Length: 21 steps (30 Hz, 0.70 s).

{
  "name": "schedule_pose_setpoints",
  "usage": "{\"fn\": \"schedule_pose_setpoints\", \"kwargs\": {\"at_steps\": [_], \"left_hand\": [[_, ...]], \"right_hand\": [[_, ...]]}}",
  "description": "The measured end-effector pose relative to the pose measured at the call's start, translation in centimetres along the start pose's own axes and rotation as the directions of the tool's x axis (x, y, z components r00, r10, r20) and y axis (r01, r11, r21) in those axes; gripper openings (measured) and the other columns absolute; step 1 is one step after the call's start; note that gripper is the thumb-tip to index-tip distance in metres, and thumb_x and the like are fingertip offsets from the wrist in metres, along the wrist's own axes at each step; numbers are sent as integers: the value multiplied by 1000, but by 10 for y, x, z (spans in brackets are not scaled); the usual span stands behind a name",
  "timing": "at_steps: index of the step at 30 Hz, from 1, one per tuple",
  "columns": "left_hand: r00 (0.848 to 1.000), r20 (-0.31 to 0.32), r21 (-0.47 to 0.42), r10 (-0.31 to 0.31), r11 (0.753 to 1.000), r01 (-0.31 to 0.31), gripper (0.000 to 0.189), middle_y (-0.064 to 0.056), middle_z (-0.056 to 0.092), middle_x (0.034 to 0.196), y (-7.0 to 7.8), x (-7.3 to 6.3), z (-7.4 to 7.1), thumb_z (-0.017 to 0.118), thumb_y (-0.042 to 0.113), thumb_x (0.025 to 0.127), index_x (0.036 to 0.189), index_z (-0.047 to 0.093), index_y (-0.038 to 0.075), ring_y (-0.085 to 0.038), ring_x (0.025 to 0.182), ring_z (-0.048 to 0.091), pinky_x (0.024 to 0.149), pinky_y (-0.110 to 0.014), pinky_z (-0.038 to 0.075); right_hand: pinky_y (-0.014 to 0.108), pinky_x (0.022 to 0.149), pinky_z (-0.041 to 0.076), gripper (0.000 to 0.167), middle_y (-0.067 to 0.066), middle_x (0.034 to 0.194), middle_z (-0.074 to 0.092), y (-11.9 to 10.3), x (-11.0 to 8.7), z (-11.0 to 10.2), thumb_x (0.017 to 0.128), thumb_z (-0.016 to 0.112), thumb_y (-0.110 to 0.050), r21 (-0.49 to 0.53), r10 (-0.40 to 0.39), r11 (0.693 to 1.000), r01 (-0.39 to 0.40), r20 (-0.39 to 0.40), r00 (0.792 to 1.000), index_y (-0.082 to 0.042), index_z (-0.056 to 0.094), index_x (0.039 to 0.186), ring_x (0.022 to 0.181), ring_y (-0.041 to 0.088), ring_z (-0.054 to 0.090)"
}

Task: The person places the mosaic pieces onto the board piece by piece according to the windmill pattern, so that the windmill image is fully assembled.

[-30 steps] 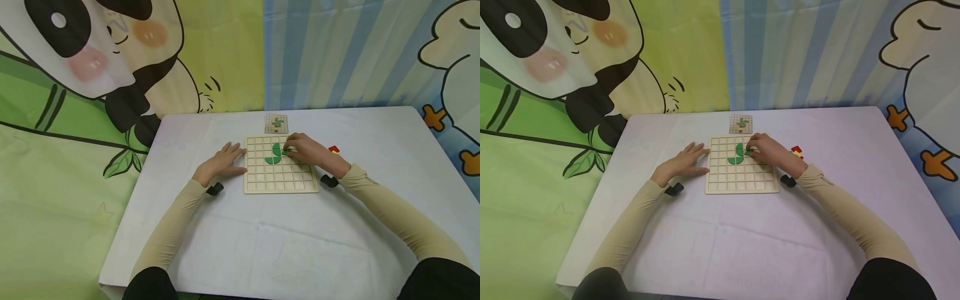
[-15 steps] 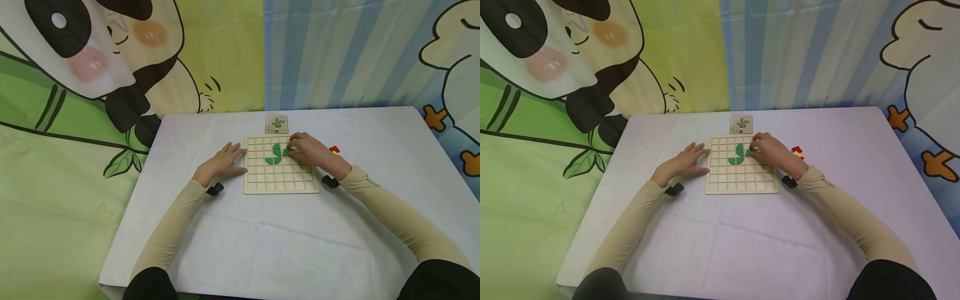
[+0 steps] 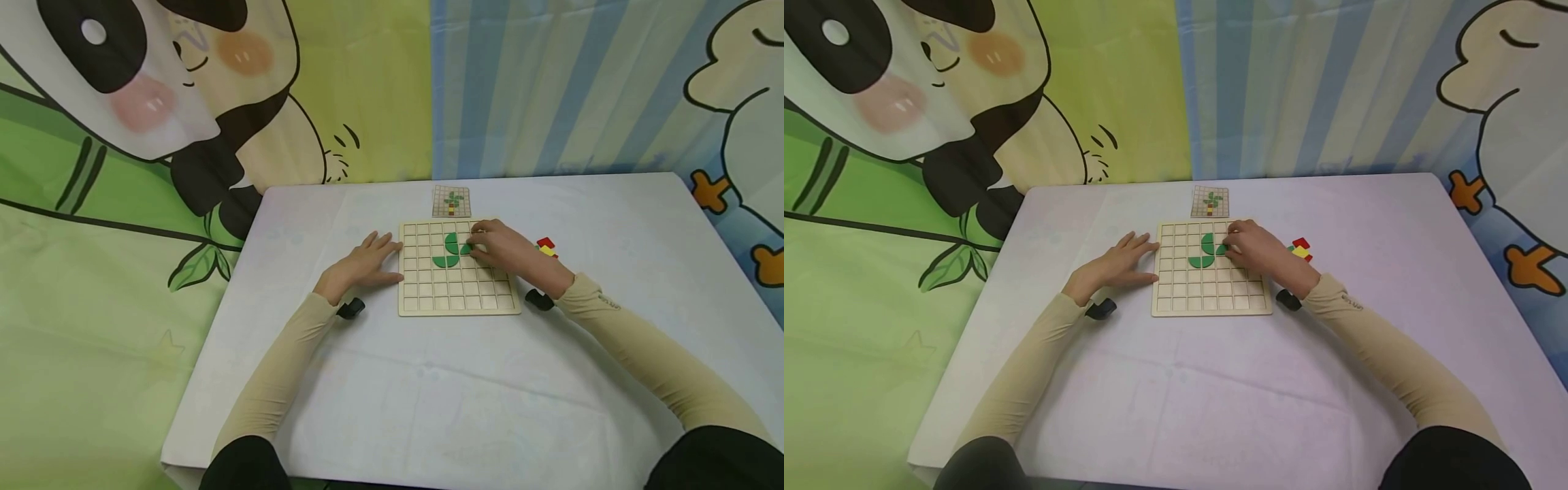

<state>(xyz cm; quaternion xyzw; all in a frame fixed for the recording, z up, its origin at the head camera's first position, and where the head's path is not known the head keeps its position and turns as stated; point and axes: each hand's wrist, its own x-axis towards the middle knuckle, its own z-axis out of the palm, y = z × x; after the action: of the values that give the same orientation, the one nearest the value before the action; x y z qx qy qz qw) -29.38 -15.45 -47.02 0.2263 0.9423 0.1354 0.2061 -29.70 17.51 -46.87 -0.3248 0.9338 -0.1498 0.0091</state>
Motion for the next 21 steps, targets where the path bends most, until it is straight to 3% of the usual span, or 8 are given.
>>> {"fn": "schedule_pose_setpoints", "kwargs": {"at_steps": [21], "left_hand": [[1000,-1,0,2,1000,-2,80,-9,9,171,0,-1,-1,62,56,94,160,28,25,-34,158,-6,125,-60,12]], "right_hand": [[54,108,44,34,22,130,60,0,-2,0,95,70,-20,47,84,995,-85,20,996,0,67,122,127,42,51]]}}
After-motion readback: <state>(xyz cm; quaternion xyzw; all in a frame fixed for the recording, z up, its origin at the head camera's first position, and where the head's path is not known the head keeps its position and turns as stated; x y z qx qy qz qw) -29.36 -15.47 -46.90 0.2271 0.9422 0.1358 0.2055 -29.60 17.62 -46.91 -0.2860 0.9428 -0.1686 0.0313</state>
